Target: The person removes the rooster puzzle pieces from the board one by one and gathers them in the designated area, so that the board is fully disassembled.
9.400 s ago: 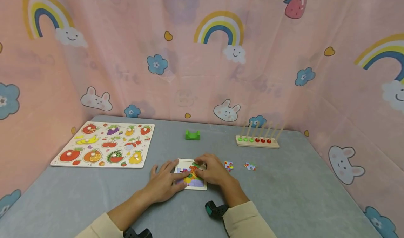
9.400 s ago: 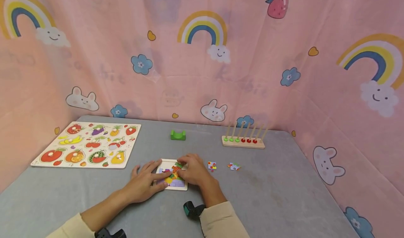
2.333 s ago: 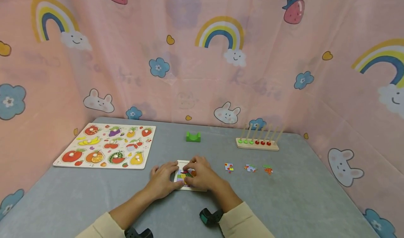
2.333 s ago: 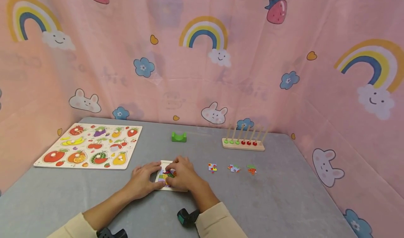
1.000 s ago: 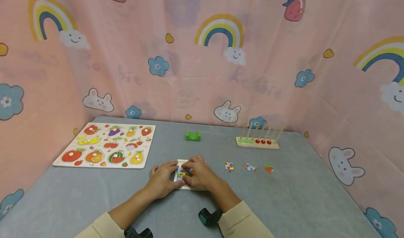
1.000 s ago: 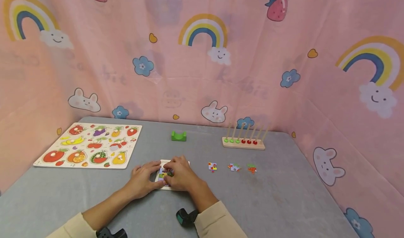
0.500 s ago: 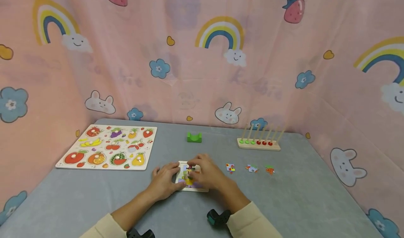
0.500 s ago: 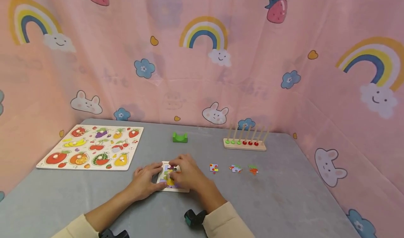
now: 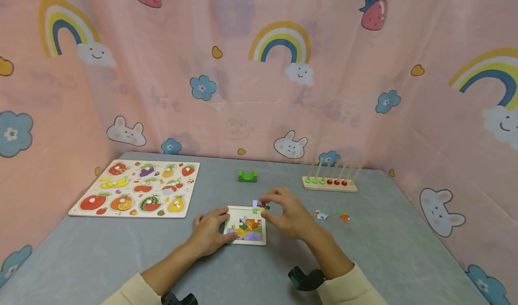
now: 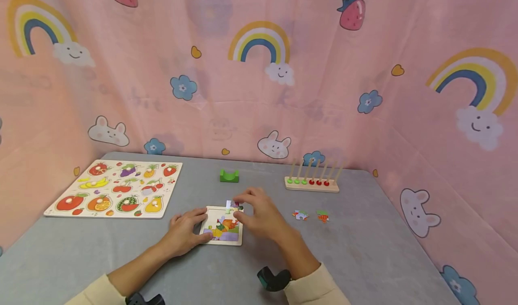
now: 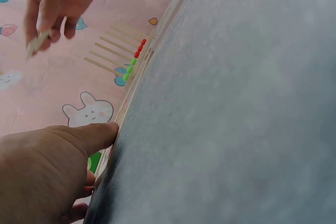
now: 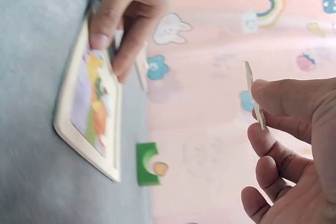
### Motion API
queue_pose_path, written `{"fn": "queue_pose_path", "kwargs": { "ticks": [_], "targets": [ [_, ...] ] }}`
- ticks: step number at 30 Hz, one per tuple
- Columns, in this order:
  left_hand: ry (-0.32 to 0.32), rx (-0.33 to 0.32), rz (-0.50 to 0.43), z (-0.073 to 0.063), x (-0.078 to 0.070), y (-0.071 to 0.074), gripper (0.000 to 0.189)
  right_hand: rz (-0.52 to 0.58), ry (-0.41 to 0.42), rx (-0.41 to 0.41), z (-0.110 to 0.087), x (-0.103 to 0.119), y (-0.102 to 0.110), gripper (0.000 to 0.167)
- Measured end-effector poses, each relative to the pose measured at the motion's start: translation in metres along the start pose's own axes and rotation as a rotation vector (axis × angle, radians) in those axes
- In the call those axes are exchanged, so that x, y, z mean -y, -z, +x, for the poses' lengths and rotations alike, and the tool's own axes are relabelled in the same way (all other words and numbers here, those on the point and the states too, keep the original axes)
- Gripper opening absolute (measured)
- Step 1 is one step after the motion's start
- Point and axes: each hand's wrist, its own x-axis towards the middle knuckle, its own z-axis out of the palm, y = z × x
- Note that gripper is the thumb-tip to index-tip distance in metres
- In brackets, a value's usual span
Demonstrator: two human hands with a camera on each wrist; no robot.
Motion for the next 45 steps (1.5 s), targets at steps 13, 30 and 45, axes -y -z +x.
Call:
{"fn": "queue_pose_path", "kwargs": {
  "ticks": [13,30,45],
  "targets": [
    [0.000,0.008,-0.010,0.000,-0.001,0.002,0.057,0.000,0.000,-0.126,-0.028,-0.018,0.037,0.033],
    [-0.005,0.012,0.006,0.001,0.001,0.001,0.056,-0.008,0.018,-0.095,-0.056,-0.070,0.029,0.028],
    [0.003,0.021,0.012,0.002,0.001,0.001,0.056,0.043,-0.092,0.040,-0.069,-0.097,0.018,0.024]
  ]
}}
